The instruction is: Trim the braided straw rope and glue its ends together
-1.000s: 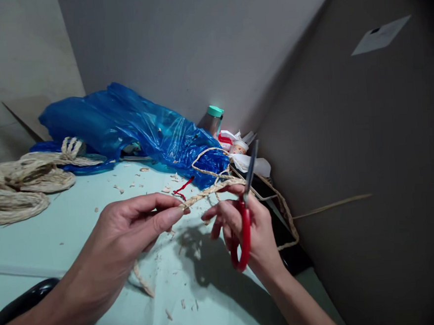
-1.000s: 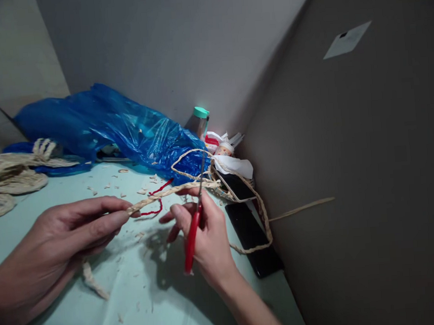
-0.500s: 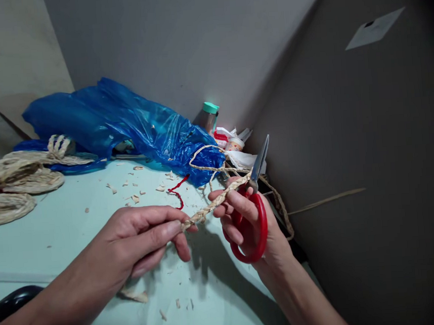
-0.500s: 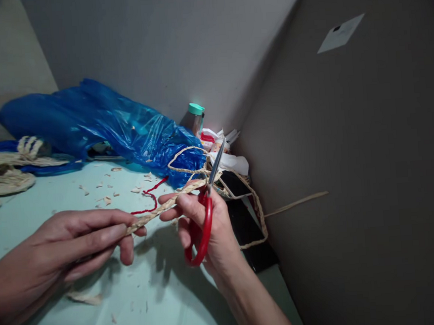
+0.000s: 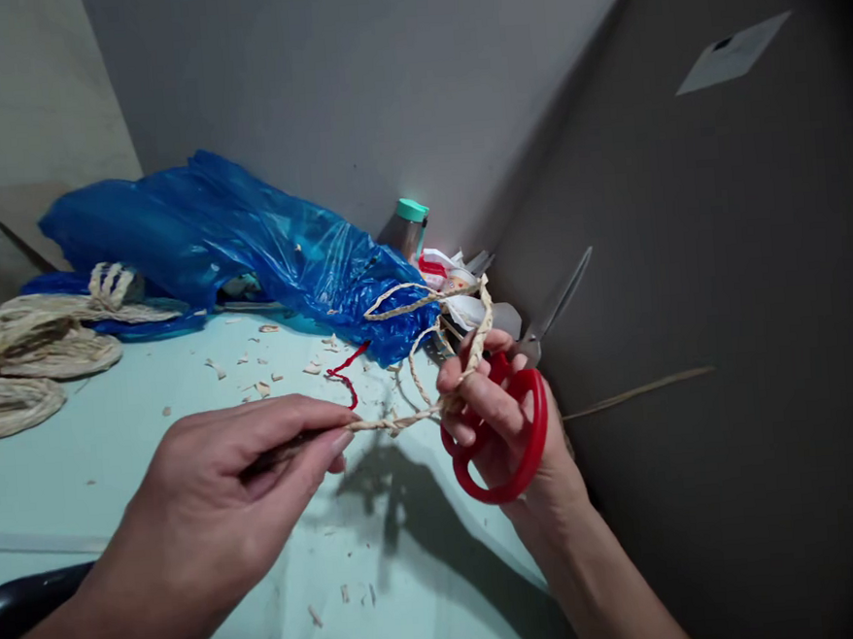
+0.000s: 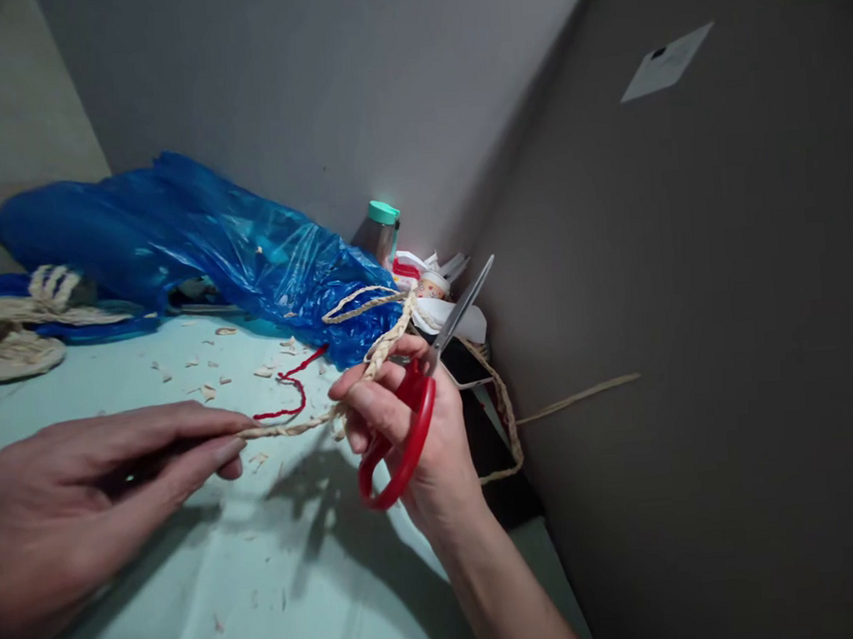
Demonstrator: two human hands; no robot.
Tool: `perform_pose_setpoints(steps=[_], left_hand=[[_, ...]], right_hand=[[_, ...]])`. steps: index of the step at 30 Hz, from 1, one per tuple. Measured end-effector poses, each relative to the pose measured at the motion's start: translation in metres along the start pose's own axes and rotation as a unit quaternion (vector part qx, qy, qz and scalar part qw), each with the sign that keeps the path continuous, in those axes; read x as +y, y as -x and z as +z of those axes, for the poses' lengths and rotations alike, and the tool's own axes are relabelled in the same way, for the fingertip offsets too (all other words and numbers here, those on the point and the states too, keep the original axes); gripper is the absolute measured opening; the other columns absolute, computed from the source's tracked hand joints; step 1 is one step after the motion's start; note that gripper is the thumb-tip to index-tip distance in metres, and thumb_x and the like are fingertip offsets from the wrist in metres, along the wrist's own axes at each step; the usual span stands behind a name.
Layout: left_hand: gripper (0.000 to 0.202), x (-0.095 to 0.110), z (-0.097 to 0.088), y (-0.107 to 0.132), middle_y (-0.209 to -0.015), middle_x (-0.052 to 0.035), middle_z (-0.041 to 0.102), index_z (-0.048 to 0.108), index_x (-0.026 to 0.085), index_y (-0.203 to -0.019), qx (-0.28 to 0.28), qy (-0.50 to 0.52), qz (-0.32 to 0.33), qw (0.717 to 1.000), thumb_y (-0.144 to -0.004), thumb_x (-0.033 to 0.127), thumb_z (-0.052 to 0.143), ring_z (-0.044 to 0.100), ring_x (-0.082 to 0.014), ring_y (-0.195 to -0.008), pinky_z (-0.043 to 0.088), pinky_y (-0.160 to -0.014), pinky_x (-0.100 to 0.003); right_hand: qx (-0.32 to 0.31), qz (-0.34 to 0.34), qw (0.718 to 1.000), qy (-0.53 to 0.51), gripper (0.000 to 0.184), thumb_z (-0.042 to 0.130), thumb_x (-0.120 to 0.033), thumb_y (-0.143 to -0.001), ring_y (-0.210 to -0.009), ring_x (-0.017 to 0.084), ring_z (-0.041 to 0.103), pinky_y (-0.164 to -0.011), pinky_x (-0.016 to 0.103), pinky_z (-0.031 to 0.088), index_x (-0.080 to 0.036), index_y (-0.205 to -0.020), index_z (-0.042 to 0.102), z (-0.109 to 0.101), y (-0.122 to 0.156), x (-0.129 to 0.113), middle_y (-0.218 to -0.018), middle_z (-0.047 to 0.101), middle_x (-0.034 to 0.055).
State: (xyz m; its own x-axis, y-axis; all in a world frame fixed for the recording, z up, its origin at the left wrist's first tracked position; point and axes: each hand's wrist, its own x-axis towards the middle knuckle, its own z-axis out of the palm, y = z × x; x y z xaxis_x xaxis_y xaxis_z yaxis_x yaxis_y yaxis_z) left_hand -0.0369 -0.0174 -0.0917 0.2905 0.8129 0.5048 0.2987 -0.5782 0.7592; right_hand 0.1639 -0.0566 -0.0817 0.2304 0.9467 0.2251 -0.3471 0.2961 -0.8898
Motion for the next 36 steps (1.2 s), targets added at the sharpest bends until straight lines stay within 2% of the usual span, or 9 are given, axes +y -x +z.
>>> perform_pose_setpoints(steps=[5,10,15,19,23,26,30,33,36], left_hand=[[0.017,-0.001,0.001,0.008,-0.087,-0.0042,0.085,0.08,0.019,-0.092,0.068,-0.133,0.151,0.977,-0.089,0.023,0.063,0.077,-0.0163,-0.076,0.055,-0.085,-0.023],[0.015,-0.003,0.002,0.01,-0.091,-0.0025,0.084,0.076,0.021,-0.096,0.061,-0.144,0.15,0.976,-0.091,0.022,0.062,0.076,-0.0163,-0.081,0.054,-0.085,-0.023],[0.016,-0.006,0.005,0.01,-0.087,0.0052,0.081,0.074,0.029,-0.099,-0.032,-0.074,0.065,0.995,-0.092,0.03,0.06,0.073,-0.0137,-0.07,0.052,-0.062,-0.019],[0.024,-0.004,0.006,0.007,-0.08,0.0049,0.078,0.075,0.032,-0.107,-0.1,0.037,-0.038,0.994,-0.086,0.04,0.068,0.069,-0.0136,-0.065,0.051,-0.059,-0.018],[0.041,-0.003,0.004,0.002,-0.051,0.0056,0.064,0.072,0.027,-0.121,-0.189,0.193,-0.196,0.943,-0.085,0.046,0.068,0.049,-0.0102,-0.043,0.041,-0.043,-0.019],[0.046,-0.004,0.001,-0.002,-0.052,0.0045,0.062,0.072,0.025,-0.124,-0.224,0.263,-0.284,0.894,-0.084,0.047,0.069,0.037,-0.006,-0.038,0.028,-0.036,-0.016],[0.03,-0.002,-0.001,-0.005,-0.056,0.0034,0.066,0.081,0.028,-0.107,-0.189,0.309,-0.292,0.885,-0.081,0.042,0.074,0.037,-0.002,-0.037,0.027,-0.038,-0.014],[0.017,0.0,-0.002,-0.006,-0.055,0.0026,0.066,0.083,0.025,-0.086,-0.172,0.315,-0.272,0.893,-0.079,0.04,0.076,0.038,-0.0019,-0.037,0.027,-0.037,-0.013],[0.02,0.0,-0.001,-0.006,-0.055,0.0021,0.066,0.078,0.022,-0.069,-0.166,0.305,-0.25,0.904,-0.08,0.038,0.075,0.04,-0.003,-0.039,0.031,-0.038,-0.013]], right_hand=[[-0.028,0.006,0.998,0.056,0.03,0.083,-0.018,-0.08,-0.064,0.007,0.065,-0.053,0.013,0.051,-0.024,-0.097,0.059,0.0,0.003,0.004,-0.086,0.078,-0.0028],[-0.048,-0.007,0.997,0.062,0.032,0.082,-0.011,-0.08,-0.077,0.008,0.07,-0.066,0.015,0.056,-0.025,-0.099,0.062,-0.002,0.003,0.004,-0.091,0.079,-0.0032],[-0.063,0.013,0.996,0.063,0.03,0.082,-0.017,-0.081,-0.064,0.009,0.066,-0.055,0.017,0.055,-0.026,-0.101,0.062,-0.003,0.003,0.006,-0.083,0.076,-0.003],[-0.074,0.053,0.992,0.092,0.034,0.083,-0.019,-0.079,-0.055,0.008,0.062,-0.051,0.018,0.052,-0.025,-0.102,0.058,0.003,0.006,0.006,-0.076,0.072,-0.0052],[-0.106,0.088,0.97,0.198,0.028,0.075,-0.022,-0.083,-0.054,0.01,0.06,-0.049,0.02,0.047,-0.025,-0.101,0.054,0.007,0.011,0.01,-0.074,0.066,-0.0059],[-0.081,-0.056,0.911,0.401,0.017,0.067,-0.017,-0.084,-0.053,0.009,0.052,-0.053,0.022,0.041,-0.024,-0.092,0.053,0.005,0.014,0.014,-0.065,0.056,-0.008],[-0.074,-0.233,0.799,0.55,0.02,0.064,-0.02,-0.084,-0.051,0.011,0.049,-0.053,0.025,0.038,-0.022,-0.102,0.054,0.002,0.016,0.013,-0.066,0.059,-0.0061],[-0.067,-0.281,0.719,0.631,0.038,0.066,-0.034,-0.08,-0.057,0.017,0.058,-0.056,0.03,0.041,-0.016,-0.112,0.056,0.001,0.016,0.01,-0.071,0.067,0.0004],[-0.057,-0.273,0.628,0.727,0.043,0.061,-0.036,-0.079,-0.057,0.022,0.062,-0.055,0.034,0.04,-0.013,-0.115,0.058,-0.001,0.015,0.012,-0.069,0.069,0.0042]])
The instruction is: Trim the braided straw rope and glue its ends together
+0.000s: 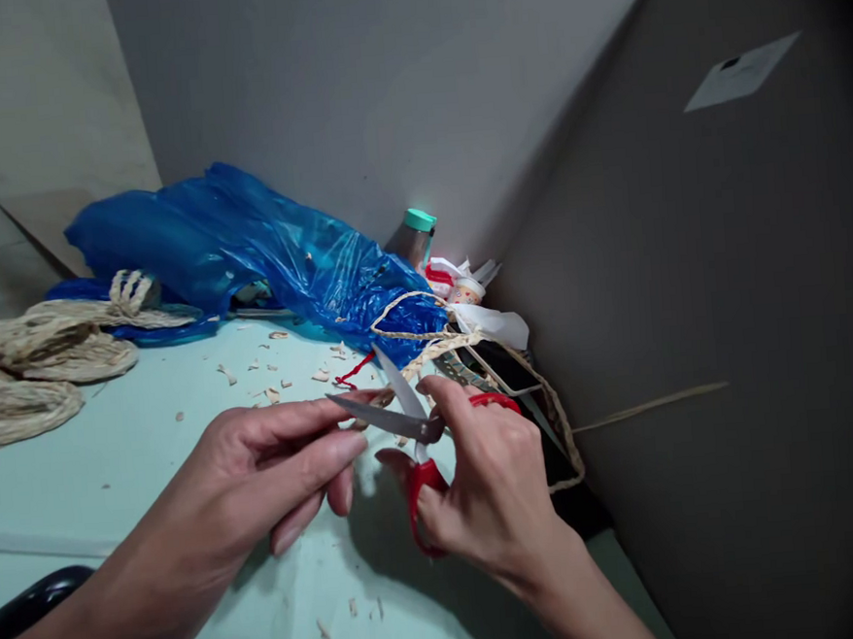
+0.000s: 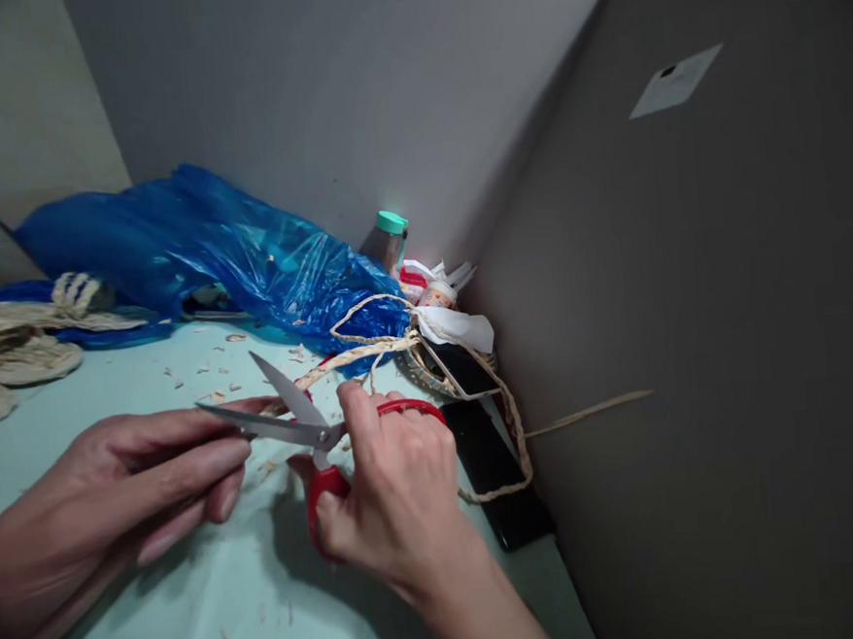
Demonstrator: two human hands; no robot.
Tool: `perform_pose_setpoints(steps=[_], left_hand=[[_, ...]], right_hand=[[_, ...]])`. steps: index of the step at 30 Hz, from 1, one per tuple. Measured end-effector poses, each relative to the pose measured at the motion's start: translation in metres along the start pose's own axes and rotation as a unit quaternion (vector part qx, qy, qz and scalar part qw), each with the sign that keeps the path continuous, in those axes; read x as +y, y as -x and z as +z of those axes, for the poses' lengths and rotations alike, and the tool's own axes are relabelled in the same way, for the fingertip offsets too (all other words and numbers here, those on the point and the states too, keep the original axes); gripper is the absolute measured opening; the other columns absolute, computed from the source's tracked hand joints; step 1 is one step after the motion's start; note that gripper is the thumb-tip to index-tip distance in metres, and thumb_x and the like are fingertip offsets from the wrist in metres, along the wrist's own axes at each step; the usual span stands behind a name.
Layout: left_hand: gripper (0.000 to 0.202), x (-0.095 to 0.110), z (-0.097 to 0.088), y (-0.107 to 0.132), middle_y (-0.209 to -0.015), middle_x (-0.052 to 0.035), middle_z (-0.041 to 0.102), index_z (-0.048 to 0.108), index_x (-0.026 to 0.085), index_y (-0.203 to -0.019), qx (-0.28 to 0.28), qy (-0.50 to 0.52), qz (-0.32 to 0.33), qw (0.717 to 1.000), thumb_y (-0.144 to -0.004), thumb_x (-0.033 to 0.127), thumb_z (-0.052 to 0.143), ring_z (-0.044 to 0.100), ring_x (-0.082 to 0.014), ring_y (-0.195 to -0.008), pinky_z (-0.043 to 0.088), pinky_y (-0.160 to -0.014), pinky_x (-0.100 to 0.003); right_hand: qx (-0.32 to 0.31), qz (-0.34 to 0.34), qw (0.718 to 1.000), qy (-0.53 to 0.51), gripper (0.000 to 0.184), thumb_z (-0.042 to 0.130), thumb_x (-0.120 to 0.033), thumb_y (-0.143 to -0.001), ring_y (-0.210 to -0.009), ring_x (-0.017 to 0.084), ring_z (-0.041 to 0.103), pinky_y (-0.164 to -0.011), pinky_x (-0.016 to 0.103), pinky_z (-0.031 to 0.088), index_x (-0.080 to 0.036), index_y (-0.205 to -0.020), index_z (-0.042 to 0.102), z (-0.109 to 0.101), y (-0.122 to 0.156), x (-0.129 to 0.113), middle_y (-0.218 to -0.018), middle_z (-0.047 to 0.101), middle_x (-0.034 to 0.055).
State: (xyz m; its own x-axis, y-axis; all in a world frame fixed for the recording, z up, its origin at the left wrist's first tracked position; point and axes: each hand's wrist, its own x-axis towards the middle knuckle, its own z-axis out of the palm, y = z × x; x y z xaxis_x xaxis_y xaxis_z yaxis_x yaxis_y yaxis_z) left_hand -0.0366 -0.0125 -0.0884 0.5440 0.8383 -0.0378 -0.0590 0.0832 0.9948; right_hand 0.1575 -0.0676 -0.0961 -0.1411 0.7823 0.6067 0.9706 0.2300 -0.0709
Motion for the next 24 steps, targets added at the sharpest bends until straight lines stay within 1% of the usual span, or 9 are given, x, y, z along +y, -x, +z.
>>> perform_pose_setpoints(steps=[3,6,8,11,14,15,17,19,24], left_hand=[[0.02,-0.001,-0.001,-0.001,-0.056,0.0026,0.066,0.076,0.023,-0.068,0.018,-0.014,0.003,1.0,-0.082,0.037,0.072,0.042,-0.0044,-0.04,0.035,-0.04,-0.013],[0.021,-0.001,-0.001,0.0,-0.056,0.0031,0.065,0.074,0.022,-0.064,0.014,-0.03,0.001,0.999,-0.081,0.034,0.073,0.04,-0.004,-0.039,0.032,-0.037,-0.013],[0.022,-0.001,0.0,0.0,-0.055,0.0034,0.064,0.073,0.022,-0.062,0.013,-0.04,-0.003,0.999,-0.08,0.033,0.074,0.038,-0.0037,-0.039,0.03,-0.035,-0.013],[0.018,-0.002,0.002,0.0,-0.055,0.0037,0.064,0.077,0.024,-0.07,0.03,-0.053,0.002,0.998,-0.081,0.037,0.074,0.039,-0.0045,-0.039,0.032,-0.035,-0.014],[0.02,-0.005,0.002,0.001,-0.054,0.0033,0.063,0.078,0.025,-0.073,0.028,-0.061,0.008,0.998,-0.082,0.041,0.073,0.038,-0.0051,-0.038,0.032,-0.034,-0.015],[0.018,-0.006,0.002,0.001,-0.054,0.0033,0.063,0.08,0.025,-0.077,0.026,-0.061,0.01,0.998,-0.081,0.041,0.073,0.037,-0.0051,-0.038,0.032,-0.034,-0.015],[0.02,-0.007,0.001,0.0,-0.054,0.0038,0.062,0.083,0.028,-0.092,0.028,-0.062,0.012,0.998,-0.082,0.042,0.073,0.036,-0.0053,-0.039,0.031,-0.034,-0.015],[0.028,-0.007,0.0,0.0,-0.055,0.004,0.062,0.082,0.031,-0.105,0.033,-0.061,0.006,0.998,-0.082,0.043,0.073,0.037,-0.0054,-0.04,0.031,-0.034,-0.014],[0.033,-0.006,0.0,0.001,-0.055,0.0039,0.061,0.081,0.033,-0.111,0.03,-0.06,-0.008,0.998,-0.083,0.047,0.072,0.038,-0.0052,-0.041,0.031,-0.035,-0.014]], right_hand=[[-0.017,-0.003,0.997,0.071,0.044,0.057,-0.032,-0.08,-0.054,0.022,0.064,-0.053,0.034,0.037,-0.012,-0.118,0.06,0.004,0.001,0.003,-0.065,0.07,0.0041],[0.0,-0.013,0.996,0.091,0.046,0.055,-0.03,-0.079,-0.054,0.022,0.066,-0.054,0.034,0.039,-0.011,-0.121,0.061,0.006,0.002,0.004,-0.063,0.071,0.0041],[0.014,-0.016,0.995,0.102,0.049,0.054,-0.027,-0.075,-0.052,0.022,0.066,-0.054,0.034,0.039,-0.009,-0.121,0.063,0.006,0.002,0.005,-0.061,0.071,0.004],[0.036,-0.016,0.992,0.117,0.055,0.052,-0.022,-0.068,-0.049,0.021,0.064,-0.053,0.034,0.039,-0.009,-0.119,0.065,0.005,0.002,0.006,-0.059,0.07,0.0031],[0.049,-0.022,0.99,0.13,0.061,0.049,-0.019,-0.063,-0.046,0.019,0.061,-0.052,0.034,0.038,-0.009,-0.121,0.065,0.005,0.002,0.008,-0.058,0.07,0.0025],[0.052,-0.025,0.989,0.134,0.063,0.048,-0.019,-0.062,-0.046,0.019,0.06,-0.051,0.033,0.037,-0.008,-0.122,0.065,0.005,0.002,0.008,-0.057,0.069,0.0024],[0.059,-0.029,0.988,0.142,0.063,0.048,-0.018,-0.063,-0.043,0.018,0.058,-0.05,0.033,0.036,-0.008,-0.123,0.066,0.006,0.002,0.009,-0.055,0.068,0.0017],[0.073,-0.032,0.985,0.152,0.058,0.048,-0.016,-0.068,-0.041,0.017,0.055,-0.049,0.033,0.034,-0.008,-0.122,0.067,0.007,0.001,0.009,-0.052,0.066,0.0009],[0.094,-0.067,0.978,0.174,0.048,0.047,-0.015,-0.08,-0.038,0.016,0.052,-0.048,0.033,0.033,-0.005,-0.122,0.068,0.008,0.002,0.013,-0.048,0.061,-0.0003]])
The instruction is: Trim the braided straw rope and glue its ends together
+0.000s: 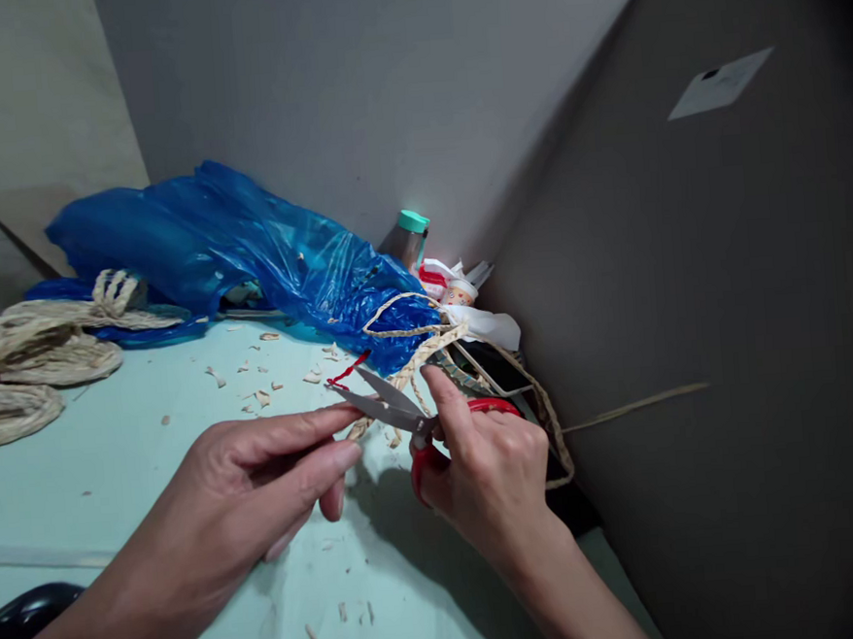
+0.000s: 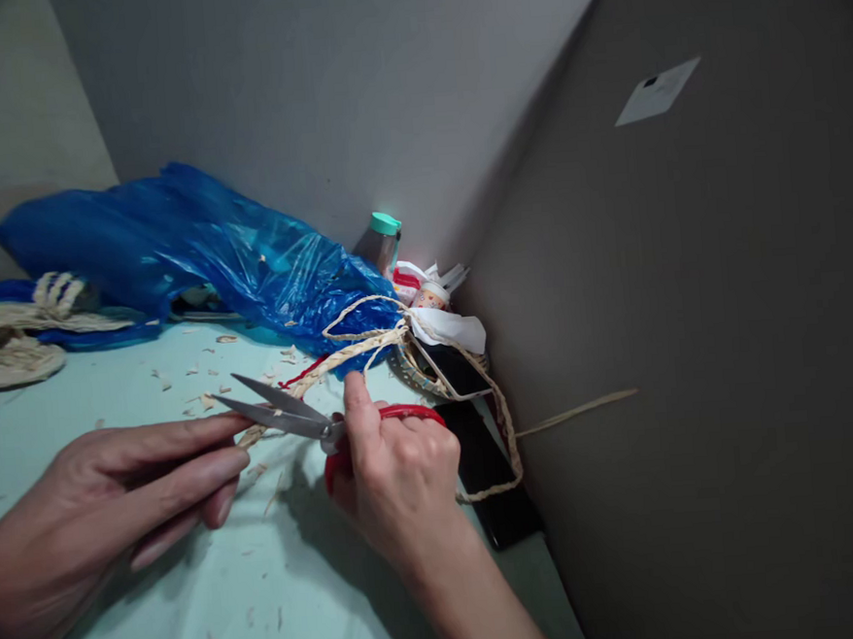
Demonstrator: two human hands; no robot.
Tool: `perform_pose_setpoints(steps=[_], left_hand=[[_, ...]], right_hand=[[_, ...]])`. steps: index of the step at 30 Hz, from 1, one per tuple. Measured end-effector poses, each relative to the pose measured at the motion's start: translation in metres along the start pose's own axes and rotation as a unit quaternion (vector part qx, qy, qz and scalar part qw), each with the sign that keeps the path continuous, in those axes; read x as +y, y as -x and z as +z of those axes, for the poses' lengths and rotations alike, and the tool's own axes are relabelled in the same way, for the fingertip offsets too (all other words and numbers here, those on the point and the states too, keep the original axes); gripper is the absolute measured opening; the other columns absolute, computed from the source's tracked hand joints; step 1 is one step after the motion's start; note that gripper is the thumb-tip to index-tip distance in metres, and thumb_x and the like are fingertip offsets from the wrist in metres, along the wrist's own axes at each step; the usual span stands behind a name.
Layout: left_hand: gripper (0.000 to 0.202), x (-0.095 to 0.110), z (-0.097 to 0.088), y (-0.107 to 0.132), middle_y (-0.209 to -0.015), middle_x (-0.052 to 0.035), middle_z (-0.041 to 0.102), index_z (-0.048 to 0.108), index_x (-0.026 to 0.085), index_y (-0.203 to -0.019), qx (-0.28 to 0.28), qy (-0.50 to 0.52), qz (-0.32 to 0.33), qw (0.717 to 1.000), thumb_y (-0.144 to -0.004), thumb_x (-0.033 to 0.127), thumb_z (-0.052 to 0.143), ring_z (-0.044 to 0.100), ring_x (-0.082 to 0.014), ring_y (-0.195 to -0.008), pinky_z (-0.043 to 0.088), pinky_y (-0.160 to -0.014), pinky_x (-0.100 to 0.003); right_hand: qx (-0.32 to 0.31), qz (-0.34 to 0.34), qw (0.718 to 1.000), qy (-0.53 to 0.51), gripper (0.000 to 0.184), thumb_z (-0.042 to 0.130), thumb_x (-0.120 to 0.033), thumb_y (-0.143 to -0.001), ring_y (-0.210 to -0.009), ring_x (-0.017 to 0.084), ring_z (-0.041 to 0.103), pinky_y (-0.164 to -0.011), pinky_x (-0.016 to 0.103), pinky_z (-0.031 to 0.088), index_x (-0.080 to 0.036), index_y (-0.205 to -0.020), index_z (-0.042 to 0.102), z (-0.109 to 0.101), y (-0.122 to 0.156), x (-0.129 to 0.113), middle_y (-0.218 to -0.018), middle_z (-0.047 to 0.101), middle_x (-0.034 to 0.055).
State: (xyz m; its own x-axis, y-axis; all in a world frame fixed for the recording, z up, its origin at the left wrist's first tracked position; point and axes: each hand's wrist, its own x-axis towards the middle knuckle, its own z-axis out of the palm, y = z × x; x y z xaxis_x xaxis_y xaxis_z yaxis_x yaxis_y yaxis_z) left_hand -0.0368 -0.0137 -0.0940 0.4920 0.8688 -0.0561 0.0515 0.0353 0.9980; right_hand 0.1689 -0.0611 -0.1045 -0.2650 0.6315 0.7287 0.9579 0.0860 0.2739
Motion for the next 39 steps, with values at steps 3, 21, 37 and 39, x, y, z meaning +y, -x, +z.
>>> perform_pose_setpoints(steps=[3,21,37,39], left_hand=[[0.035,-0.001,0.0,0.001,-0.056,0.0034,0.062,0.08,0.032,-0.113,-0.001,0.003,0.001,1.0,-0.082,0.047,0.072,0.037,-0.005,-0.041,0.03,-0.035,-0.014],[0.059,-0.021,0.007,0.008,-0.11,0.0027,0.082,0.059,0.044,-0.139,0.08,-0.302,0.407,0.858,-0.089,0.013,0.063,0.078,-0.0199,-0.093,0.062,-0.081,-0.028],[0.017,-0.009,-0.006,-0.006,-0.091,0.0046,0.083,0.081,0.036,-0.081,0.193,-0.291,0.186,0.918,-0.082,0.047,0.068,0.075,-0.0225,-0.086,0.056,-0.079,-0.028],[0.015,-0.007,-0.008,-0.007,-0.089,0.0061,0.083,0.082,0.038,-0.078,0.182,-0.249,0.144,0.94,-0.078,0.05,0.072,0.075,-0.0213,-0.084,0.056,-0.077,-0.024]], right_hand=[[0.012,-0.018,1.0,0.018,0.045,0.046,-0.016,-0.085,-0.038,0.017,0.051,-0.047,0.033,0.031,-0.004,-0.123,0.066,0.002,0.003,0.003,-0.046,0.058,-0.0008],[-0.147,0.414,0.499,-0.747,0.031,0.083,-0.037,-0.08,-0.033,0.003,0.046,-0.031,0.014,0.033,-0.022,-0.091,0.058,-0.009,-0.014,-0.01,-0.068,0.069,-0.0051],[0.003,0.421,0.493,-0.762,0.026,0.08,-0.022,-0.08,-0.076,0.014,0.07,-0.078,0.029,0.058,-0.024,-0.094,0.058,-0.005,-0.016,0.003,-0.094,0.079,0.0003],[0.004,0.433,0.475,-0.766,0.027,0.08,-0.021,-0.079,-0.075,0.013,0.07,-0.076,0.027,0.058,-0.024,-0.094,0.058,-0.004,-0.015,0.003,-0.094,0.079,0.0001]])
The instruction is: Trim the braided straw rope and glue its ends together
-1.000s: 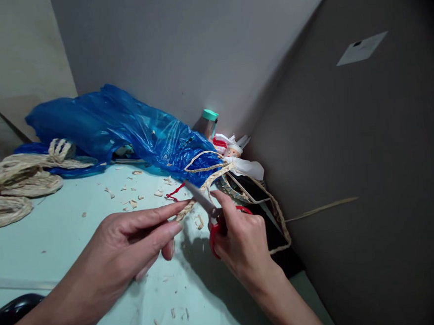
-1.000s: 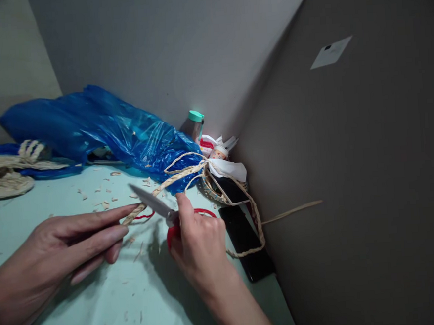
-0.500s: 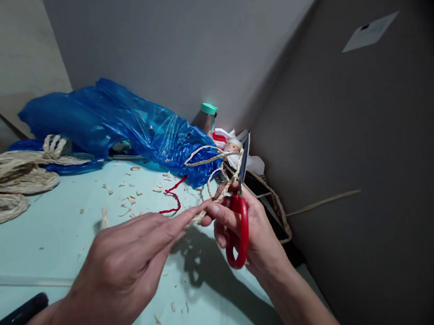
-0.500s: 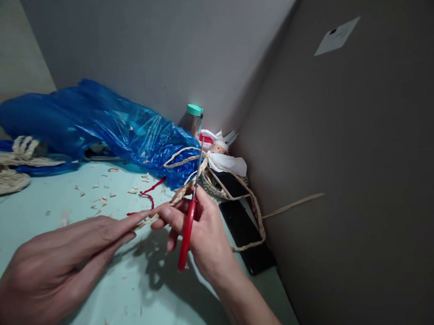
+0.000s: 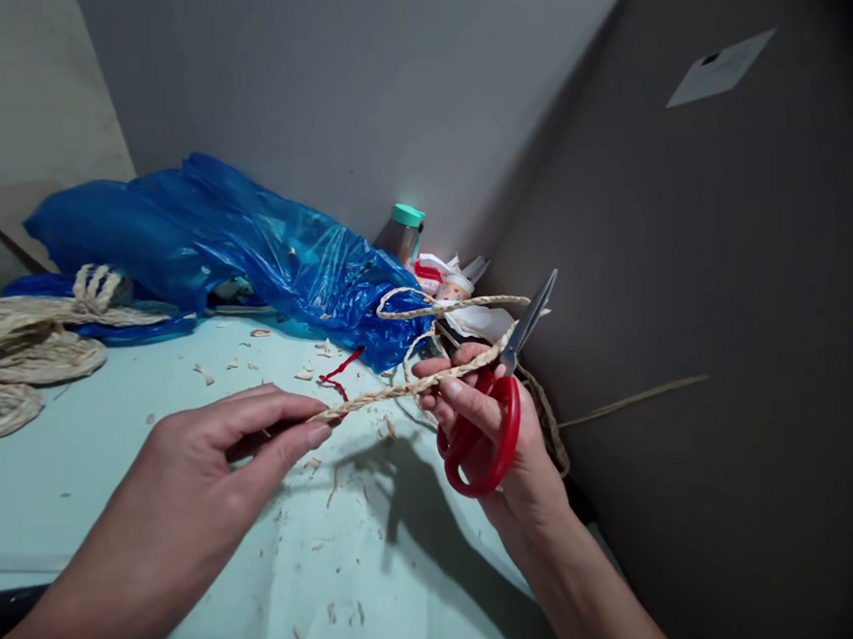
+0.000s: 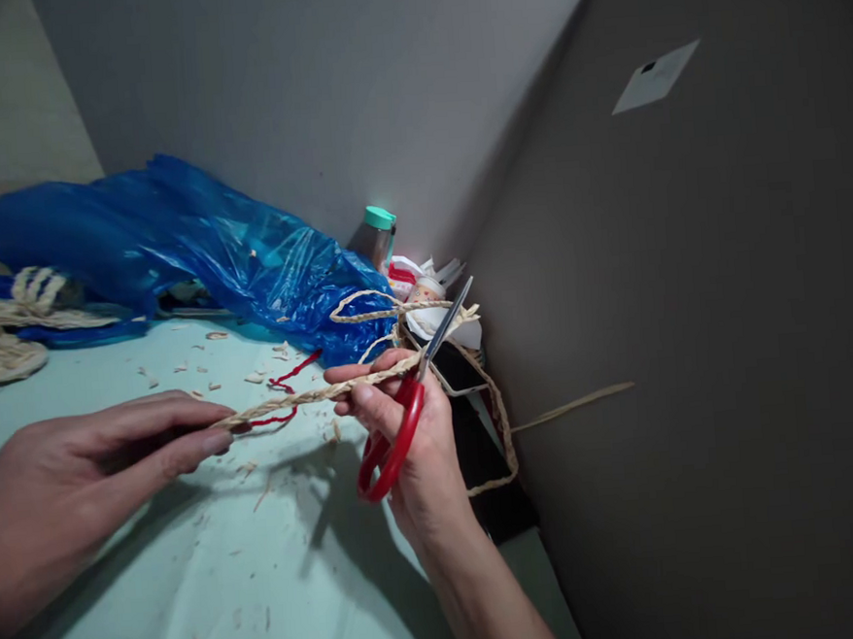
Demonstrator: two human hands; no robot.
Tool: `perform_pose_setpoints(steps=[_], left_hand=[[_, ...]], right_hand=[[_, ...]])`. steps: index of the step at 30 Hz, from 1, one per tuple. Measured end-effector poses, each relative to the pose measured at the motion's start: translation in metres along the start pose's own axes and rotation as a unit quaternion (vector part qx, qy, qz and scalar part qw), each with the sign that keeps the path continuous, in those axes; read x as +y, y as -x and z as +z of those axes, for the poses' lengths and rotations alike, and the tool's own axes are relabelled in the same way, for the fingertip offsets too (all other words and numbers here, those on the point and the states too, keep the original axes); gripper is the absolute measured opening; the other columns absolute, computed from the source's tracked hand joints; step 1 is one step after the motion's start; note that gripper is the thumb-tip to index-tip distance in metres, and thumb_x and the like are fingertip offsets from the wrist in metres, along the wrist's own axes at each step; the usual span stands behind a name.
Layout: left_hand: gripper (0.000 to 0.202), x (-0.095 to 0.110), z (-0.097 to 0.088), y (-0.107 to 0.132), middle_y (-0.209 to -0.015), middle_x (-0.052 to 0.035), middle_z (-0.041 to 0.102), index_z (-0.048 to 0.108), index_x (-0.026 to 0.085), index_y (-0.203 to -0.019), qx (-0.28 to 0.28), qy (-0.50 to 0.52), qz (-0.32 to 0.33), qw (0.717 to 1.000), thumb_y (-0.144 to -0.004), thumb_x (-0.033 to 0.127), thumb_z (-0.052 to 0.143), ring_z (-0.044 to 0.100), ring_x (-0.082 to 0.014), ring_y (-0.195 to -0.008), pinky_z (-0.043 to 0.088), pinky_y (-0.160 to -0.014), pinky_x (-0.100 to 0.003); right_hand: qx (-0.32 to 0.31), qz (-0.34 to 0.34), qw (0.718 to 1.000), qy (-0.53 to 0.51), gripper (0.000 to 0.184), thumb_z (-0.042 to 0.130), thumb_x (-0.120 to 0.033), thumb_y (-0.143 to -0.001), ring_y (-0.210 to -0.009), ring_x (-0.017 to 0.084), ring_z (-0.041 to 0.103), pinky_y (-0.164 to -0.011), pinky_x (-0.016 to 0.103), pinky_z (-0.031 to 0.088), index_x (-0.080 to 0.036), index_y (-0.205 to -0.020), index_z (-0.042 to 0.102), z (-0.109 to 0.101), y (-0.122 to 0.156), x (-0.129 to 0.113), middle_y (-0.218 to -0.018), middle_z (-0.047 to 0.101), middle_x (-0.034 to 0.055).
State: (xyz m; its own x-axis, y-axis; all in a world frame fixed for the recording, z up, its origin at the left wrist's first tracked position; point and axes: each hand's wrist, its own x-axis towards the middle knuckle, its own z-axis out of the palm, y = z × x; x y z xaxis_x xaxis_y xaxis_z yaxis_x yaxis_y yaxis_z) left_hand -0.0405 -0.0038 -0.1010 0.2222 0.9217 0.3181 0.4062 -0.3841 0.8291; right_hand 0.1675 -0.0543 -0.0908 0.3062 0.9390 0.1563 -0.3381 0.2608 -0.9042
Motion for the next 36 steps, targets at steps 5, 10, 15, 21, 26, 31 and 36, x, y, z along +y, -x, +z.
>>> perform_pose_setpoints(steps=[5,10,15,21,26,31,36], left_hand=[[0.021,0.0,-0.005,-0.006,-0.084,0.005,0.083,0.082,0.037,-0.075,-0.073,0.067,-0.056,0.993,-0.077,0.055,0.071,0.074,-0.0201,-0.076,0.054,-0.063,-0.021],[0.016,0.002,-0.004,-0.006,-0.081,0.0037,0.083,0.084,0.036,-0.077,-0.118,0.074,-0.055,0.989,-0.076,0.048,0.073,0.072,-0.0187,-0.073,0.052,-0.06,-0.019],[0.017,0.009,0.001,-0.002,-0.048,0.0039,0.067,0.083,0.029,-0.077,-0.137,0.113,-0.079,0.981,-0.072,0.042,0.072,0.055,-0.0124,-0.043,0.042,-0.042,-0.018],[0.022,0.011,0.0,-0.006,-0.059,-0.0009,0.075,0.083,0.028,-0.07,-0.174,0.083,-0.102,0.976,-0.069,0.046,0.071,0.062,-0.0174,-0.051,0.047,-0.046,-0.022],[0.024,0.013,0.002,-0.007,-0.077,-0.0035,0.083,0.084,0.031,-0.068,-0.133,0.095,-0.104,0.981,-0.064,0.049,0.069,0.071,-0.0248,-0.065,0.053,-0.056,-0.027],[0.033,0.014,0.004,-0.007,-0.064,-0.0056,0.077,0.082,0.028,-0.065,-0.144,0.052,-0.101,0.983,-0.066,0.056,0.063,0.063,-0.0231,-0.056,0.043,-0.045,-0.027],[0.035,0.011,0.005,-0.005,-0.069,-0.0059,0.077,0.079,0.028,-0.063,-0.12,0.034,-0.105,0.987,-0.066,0.058,0.062,0.063,-0.0239,-0.061,0.04,-0.045,-0.026]], right_hand=[[0.008,0.012,1.0,-0.026,0.029,0.082,-0.018,-0.076,-0.071,0.01,0.069,-0.072,0.022,0.057,-0.023,-0.092,0.059,-0.004,-0.003,0.003,-0.092,0.079,0.0009],[0.029,0.016,0.999,-0.04,0.031,0.085,-0.018,-0.072,-0.069,0.011,0.069,-0.07,0.021,0.058,-0.022,-0.092,0.061,-0.005,-0.009,0.003,-0.088,0.079,0.0012],[0.053,0.011,0.997,-0.047,0.037,0.087,-0.017,-0.065,-0.063,0.01,0.068,-0.063,0.02,0.057,-0.021,-0.091,0.061,-0.006,-0.012,0.002,-0.085,0.079,0.0018],[0.093,-0.014,0.994,-0.065,0.039,0.088,-0.015,-0.062,-0.063,0.008,0.068,-0.062,0.015,0.057,-0.019,-0.089,0.061,-0.012,-0.02,0.001,-0.083,0.08,0.0023],[0.102,-0.024,0.992,-0.063,0.037,0.088,-0.015,-0.061,-0.063,0.007,0.069,-0.063,0.014,0.057,-0.018,-0.089,0.063,-0.016,-0.024,0.001,-0.082,0.08,0.0015],[0.109,-0.044,0.991,-0.059,0.036,0.088,-0.016,-0.062,-0.062,0.005,0.068,-0.063,0.012,0.056,-0.018,-0.088,0.063,-0.023,-0.029,-0.001,-0.086,0.08,0.0008],[0.078,-0.035,0.996,-0.03,0.035,0.086,-0.023,-0.072,-0.068,0.009,0.07,-0.063,0.016,0.058,-0.017,-0.098,0.064,-0.012,-0.021,0.004,-0.091,0.081,0.0058]])
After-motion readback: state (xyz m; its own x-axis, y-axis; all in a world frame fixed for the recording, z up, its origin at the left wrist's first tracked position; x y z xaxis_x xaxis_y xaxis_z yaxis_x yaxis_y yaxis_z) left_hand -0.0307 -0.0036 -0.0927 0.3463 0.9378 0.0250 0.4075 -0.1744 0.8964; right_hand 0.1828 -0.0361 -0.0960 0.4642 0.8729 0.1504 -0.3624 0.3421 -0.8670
